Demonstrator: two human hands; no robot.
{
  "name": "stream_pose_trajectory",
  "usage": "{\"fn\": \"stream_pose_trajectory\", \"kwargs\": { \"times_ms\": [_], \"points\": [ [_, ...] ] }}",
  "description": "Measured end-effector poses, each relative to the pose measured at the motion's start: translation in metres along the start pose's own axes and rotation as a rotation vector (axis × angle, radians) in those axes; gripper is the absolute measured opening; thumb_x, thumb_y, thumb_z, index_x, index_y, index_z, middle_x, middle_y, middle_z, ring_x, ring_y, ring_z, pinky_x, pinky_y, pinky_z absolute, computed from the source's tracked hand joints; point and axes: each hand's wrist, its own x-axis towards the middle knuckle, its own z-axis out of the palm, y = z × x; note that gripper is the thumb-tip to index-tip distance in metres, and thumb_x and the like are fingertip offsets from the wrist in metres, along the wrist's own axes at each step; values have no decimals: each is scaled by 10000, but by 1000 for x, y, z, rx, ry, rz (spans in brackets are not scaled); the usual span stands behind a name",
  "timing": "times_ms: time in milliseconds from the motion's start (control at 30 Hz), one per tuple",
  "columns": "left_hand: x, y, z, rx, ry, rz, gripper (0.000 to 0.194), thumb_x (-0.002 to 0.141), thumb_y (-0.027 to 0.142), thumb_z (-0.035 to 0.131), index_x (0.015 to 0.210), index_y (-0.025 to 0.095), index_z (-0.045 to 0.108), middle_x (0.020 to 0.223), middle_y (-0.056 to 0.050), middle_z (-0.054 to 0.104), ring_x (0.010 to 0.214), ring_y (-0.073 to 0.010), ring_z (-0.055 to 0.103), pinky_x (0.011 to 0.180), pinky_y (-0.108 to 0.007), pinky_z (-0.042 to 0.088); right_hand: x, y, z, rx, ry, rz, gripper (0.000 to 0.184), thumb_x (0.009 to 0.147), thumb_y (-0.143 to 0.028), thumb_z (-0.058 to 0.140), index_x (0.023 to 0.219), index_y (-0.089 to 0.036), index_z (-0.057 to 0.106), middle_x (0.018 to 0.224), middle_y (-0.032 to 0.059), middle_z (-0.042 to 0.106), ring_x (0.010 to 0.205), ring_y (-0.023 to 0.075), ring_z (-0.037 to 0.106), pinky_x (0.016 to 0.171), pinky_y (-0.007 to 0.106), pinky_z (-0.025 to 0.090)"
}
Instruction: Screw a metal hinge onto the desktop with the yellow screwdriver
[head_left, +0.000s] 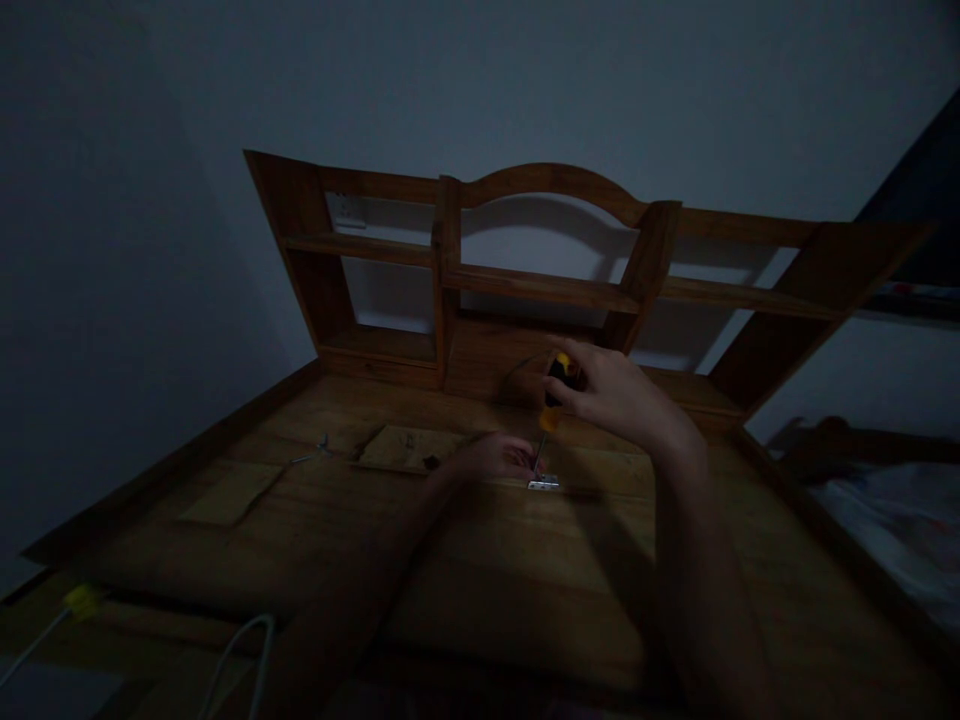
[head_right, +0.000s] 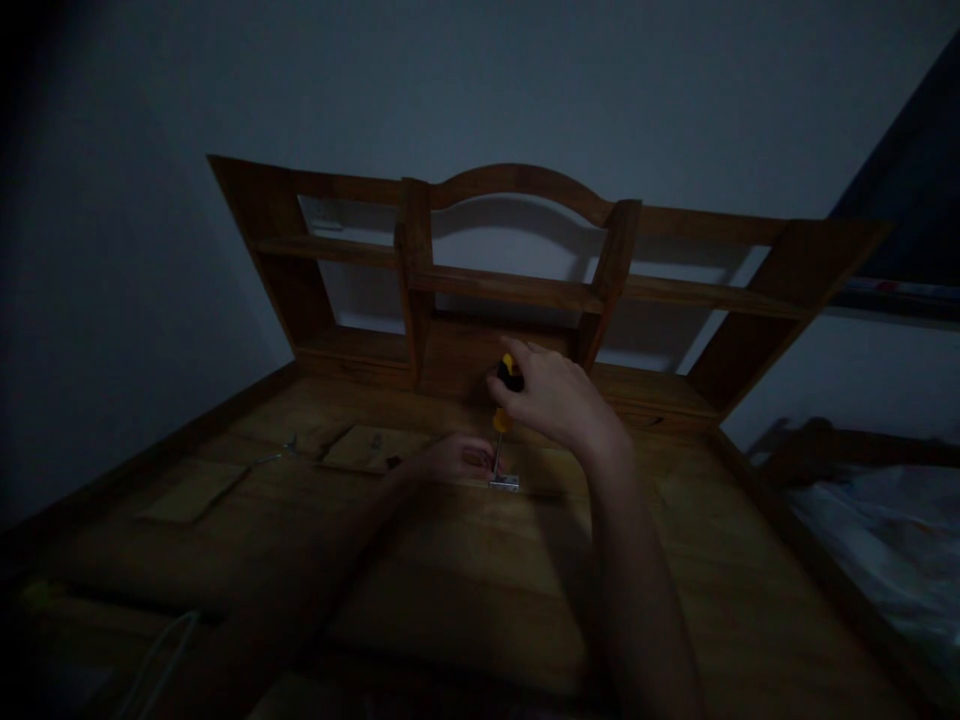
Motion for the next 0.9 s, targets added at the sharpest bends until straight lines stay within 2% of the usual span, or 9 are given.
{"fn": "stream_pose_trajectory", "kwargs": {
  "times_ms": [100, 167, 267, 400, 467, 600, 700, 800, 900],
  "points": [
    [0, 2, 1, -21, 4, -17, 369, 773, 353, 813, 1036, 116, 710, 1050, -109, 714, 982, -203, 674, 929, -330, 496, -2, 6, -2, 137, -101, -34, 728, 918, -277, 573, 1593, -230, 303, 1156, 79, 666, 935, 217, 642, 812, 314, 460],
    [0, 4, 2, -16, 12, -42, 404, 725, 341, 850, 1034, 119, 713, 1028, -102, 715, 957, -201, 673, 910, -327, 500, -3, 9, -3, 187, -141, -66, 706, 898, -217, 575, 1564, -270, 344, 1018, 30, 669, 826, 182, 628, 746, 281, 448],
    [-1, 8, 5, 42, 48, -60, 458, 672, 301, 883, 1058, 115, 722, 1037, -105, 715, 949, -208, 672, 884, -323, 506, -3, 11, -5, 200, -150, -91, 559, 899, -200, 591, 1444, -255, 479, 947, 12, 656, 782, 163, 613, 715, 265, 432],
    [-2, 11, 7, 112, 69, -36, 466, 675, 291, 881, 1076, 110, 729, 1085, -116, 708, 979, -226, 673, 875, -327, 511, -3, 10, -5, 193, -146, -81, 449, 930, -264, 627, 1366, -253, 518, 986, 18, 666, 844, 173, 627, 746, 273, 433],
    [-2, 11, 7, 103, 70, -25, 458, 695, 295, 869, 1090, 113, 725, 1090, -116, 707, 981, -225, 672, 877, -328, 510, -3, 9, -4, 155, -104, -76, 346, 934, -329, 651, 1252, -227, 560, 1003, 25, 675, 873, 184, 632, 746, 281, 428],
    [-1, 6, 7, 111, 81, -15, 480, 705, 288, 864, 1126, 113, 716, 1063, -114, 707, 947, -208, 664, 868, -326, 503, -2, 8, -2, 68, -45, -14, 297, 935, -462, 646, 1032, -194, 566, 870, 25, 667, 759, 193, 620, 637, 296, 400],
    [0, 2, 6, 102, 67, 3, 479, 704, 288, 861, 1120, 105, 711, 1060, -113, 703, 947, -206, 657, 874, -326, 499, -1, 10, -1, 65, -47, -40, 305, 936, -416, 634, 1122, -177, 589, 996, 57, 687, 867, 220, 635, 722, 319, 450],
    [0, 2, 4, 129, 47, 20, 468, 707, 298, 859, 1111, 110, 716, 1046, -102, 703, 935, -197, 649, 865, -318, 500, -1, 13, -2, 114, -43, -108, 461, 919, -298, 629, 1356, -171, 553, 1274, 76, 638, 1043, 229, 623, 862, 330, 474],
    [-1, 5, 5, 139, 64, 15, 433, 717, 286, 851, 1087, 104, 720, 1043, -102, 702, 929, -192, 647, 854, -309, 500, -2, 13, -4, 170, -78, -140, 561, 922, -265, 631, 1465, -209, 498, 1350, 66, 607, 1030, 214, 637, 863, 324, 485]
  ]
}}
